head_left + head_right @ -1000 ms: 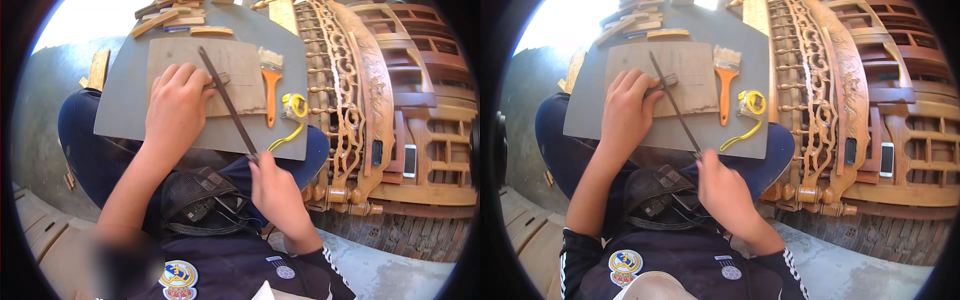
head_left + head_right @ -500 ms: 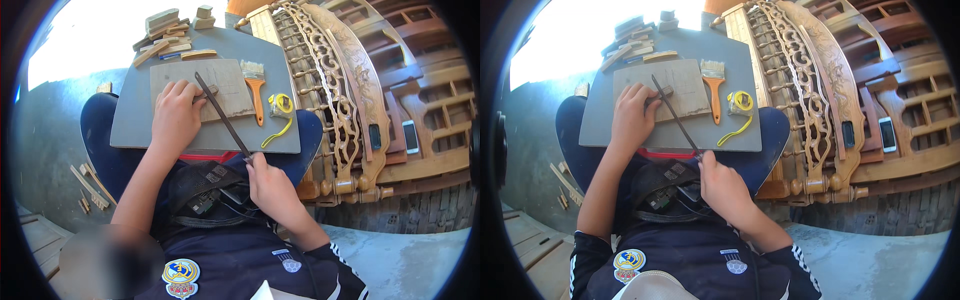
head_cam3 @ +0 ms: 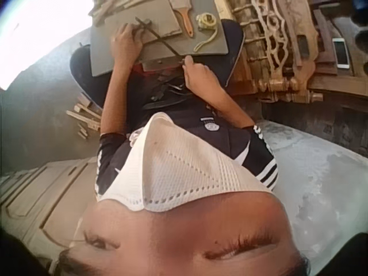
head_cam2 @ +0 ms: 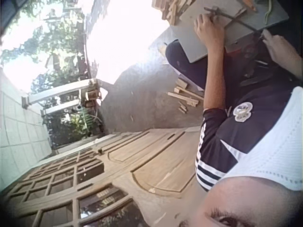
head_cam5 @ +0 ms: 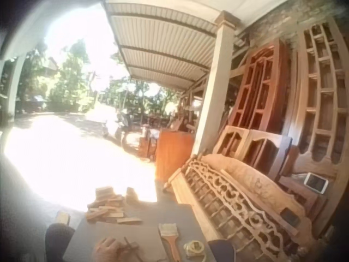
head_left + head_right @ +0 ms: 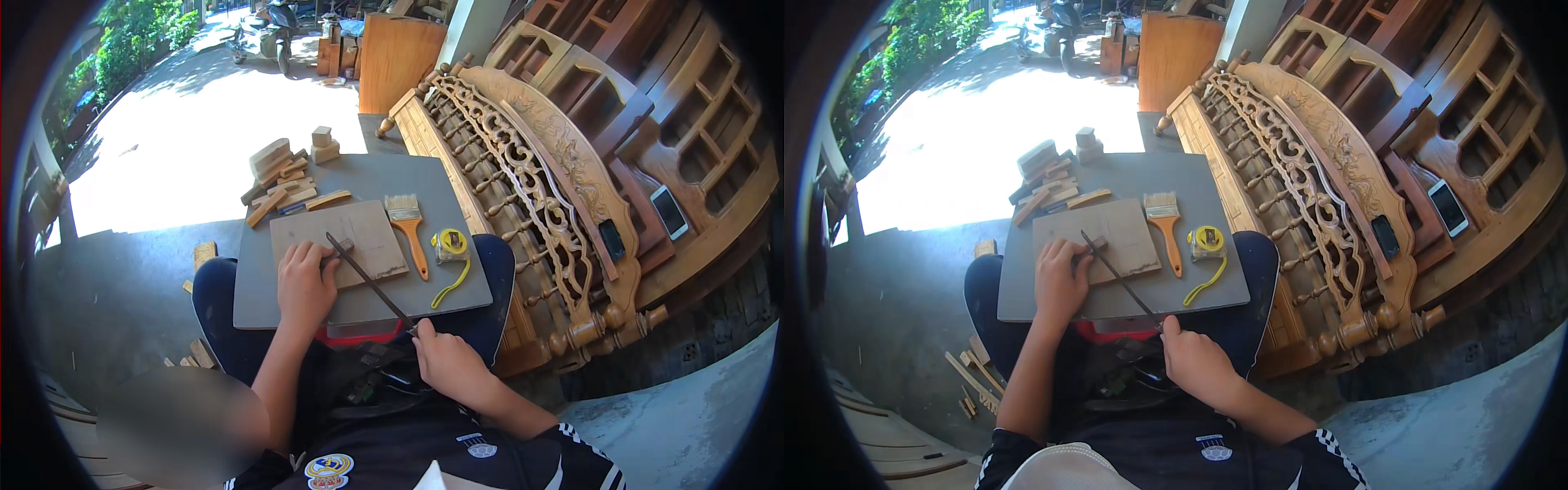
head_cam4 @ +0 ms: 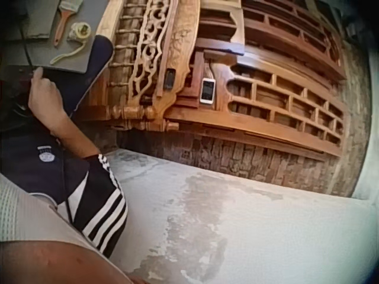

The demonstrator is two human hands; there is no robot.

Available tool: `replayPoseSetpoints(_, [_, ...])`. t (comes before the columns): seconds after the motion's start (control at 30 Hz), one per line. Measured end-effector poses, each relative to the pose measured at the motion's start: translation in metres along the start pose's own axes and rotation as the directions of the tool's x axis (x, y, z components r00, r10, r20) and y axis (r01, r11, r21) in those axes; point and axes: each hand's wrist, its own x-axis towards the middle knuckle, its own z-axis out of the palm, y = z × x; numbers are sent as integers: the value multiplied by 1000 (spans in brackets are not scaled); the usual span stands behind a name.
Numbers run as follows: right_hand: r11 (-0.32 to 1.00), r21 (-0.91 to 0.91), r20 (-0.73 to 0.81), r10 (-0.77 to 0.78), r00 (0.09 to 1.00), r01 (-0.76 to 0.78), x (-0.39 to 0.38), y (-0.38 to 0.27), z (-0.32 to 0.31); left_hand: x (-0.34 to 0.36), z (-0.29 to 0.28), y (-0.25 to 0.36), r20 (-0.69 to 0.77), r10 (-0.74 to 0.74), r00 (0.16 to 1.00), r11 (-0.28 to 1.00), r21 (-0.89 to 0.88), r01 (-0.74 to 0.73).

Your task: Manually sawing a small block of wood using a handheld saw blade.

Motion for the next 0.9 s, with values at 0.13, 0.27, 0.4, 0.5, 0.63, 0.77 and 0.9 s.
replayPoseSetpoints(0.13, [998,-59,59,14,998,-10,24,-3,-8,3,-1,-10,-35,31,999,999,-18,-31])
replayPoseSetpoints(0.27, [999,-16,158,-48,986,51,34,-6,-27,12,-5,-20,-48,-5,999,999,-34,3])
replayPoseSetpoints(0.4, [997,66,177,-46,983,35,18,0,-15,5,-11,-24,53,-11,999,996,-85,16])
replayPoseSetpoints(0.5, [999,30,143,-29,989,25,-3,6,-16,-7,-13,-1,43,13,999,1000,9,-14])
replayPoseSetpoints(0.63, [1000,7,167,-13,986,12,15,4,-14,-10,-9,0,44,20,999,1000,-7,-20])
replayPoseSetpoints(0.77, [998,13,78,-61,995,60,61,-3,16,-2,-9,7,155,41,987,995,-101,-25])
replayPoseSetpoints(0.9, [996,15,-4,-82,997,82,69,-5,23,-7,-3,10,86,-34,996,999,-11,35])
